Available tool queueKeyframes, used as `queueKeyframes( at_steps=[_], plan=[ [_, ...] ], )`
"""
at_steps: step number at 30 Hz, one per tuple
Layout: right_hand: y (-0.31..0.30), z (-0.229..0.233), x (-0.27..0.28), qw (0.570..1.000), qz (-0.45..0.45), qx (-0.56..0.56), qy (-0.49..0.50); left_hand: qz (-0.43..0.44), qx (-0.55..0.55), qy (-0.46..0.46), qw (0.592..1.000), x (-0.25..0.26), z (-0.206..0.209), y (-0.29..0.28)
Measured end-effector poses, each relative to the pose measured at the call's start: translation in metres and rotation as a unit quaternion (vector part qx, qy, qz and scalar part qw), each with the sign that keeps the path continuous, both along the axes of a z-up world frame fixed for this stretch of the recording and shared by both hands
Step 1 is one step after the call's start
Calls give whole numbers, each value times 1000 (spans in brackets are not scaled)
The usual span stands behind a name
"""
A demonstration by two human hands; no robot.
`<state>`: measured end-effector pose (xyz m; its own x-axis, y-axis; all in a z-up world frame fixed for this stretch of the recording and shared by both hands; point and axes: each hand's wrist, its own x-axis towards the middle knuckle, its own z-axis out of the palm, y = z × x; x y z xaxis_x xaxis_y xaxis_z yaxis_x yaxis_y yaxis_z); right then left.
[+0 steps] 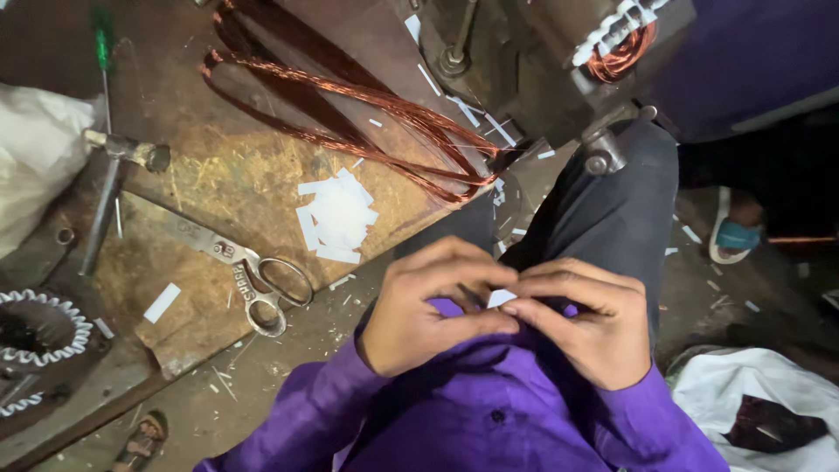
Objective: The person winds copper wire into the slots of a cylindrical motor armature held in a metal jig. They insert small white insulating pieces between the wire and the armature slots while continuing to wind the coil.
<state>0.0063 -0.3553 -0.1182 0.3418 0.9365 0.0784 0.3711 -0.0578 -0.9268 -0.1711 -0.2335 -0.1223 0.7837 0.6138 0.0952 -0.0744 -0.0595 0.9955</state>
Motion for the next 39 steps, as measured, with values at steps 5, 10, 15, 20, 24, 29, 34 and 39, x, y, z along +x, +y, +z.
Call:
queueKeyframes(
  at_steps=[5,10,15,20,24,29,34,39],
  plan=[
    [-4,2,4,1000,19,6,14,-7,193,25,981,0,14,5],
    [-17,-9,9,996,14,48,77,28,239,18,970,14,21,-2],
    [-22,-39,5,938,-97,38,331,95,124,29,987,41,21,-15],
    [0,-28,17,930,-144,106,321,140,145,1,980,70,13,-6],
    [45,6,35,911,-266,175,263,271,114,-85,952,95,2,27],
    [86,49,60,949,-262,146,-98,181,131,-140,965,121,1,92],
    [96,56,64,959,-257,100,-65,114,150,-72,979,122,1,109],
    [96,54,68,962,-259,70,-51,97,91,-98,986,124,-3,113]
  ],
)
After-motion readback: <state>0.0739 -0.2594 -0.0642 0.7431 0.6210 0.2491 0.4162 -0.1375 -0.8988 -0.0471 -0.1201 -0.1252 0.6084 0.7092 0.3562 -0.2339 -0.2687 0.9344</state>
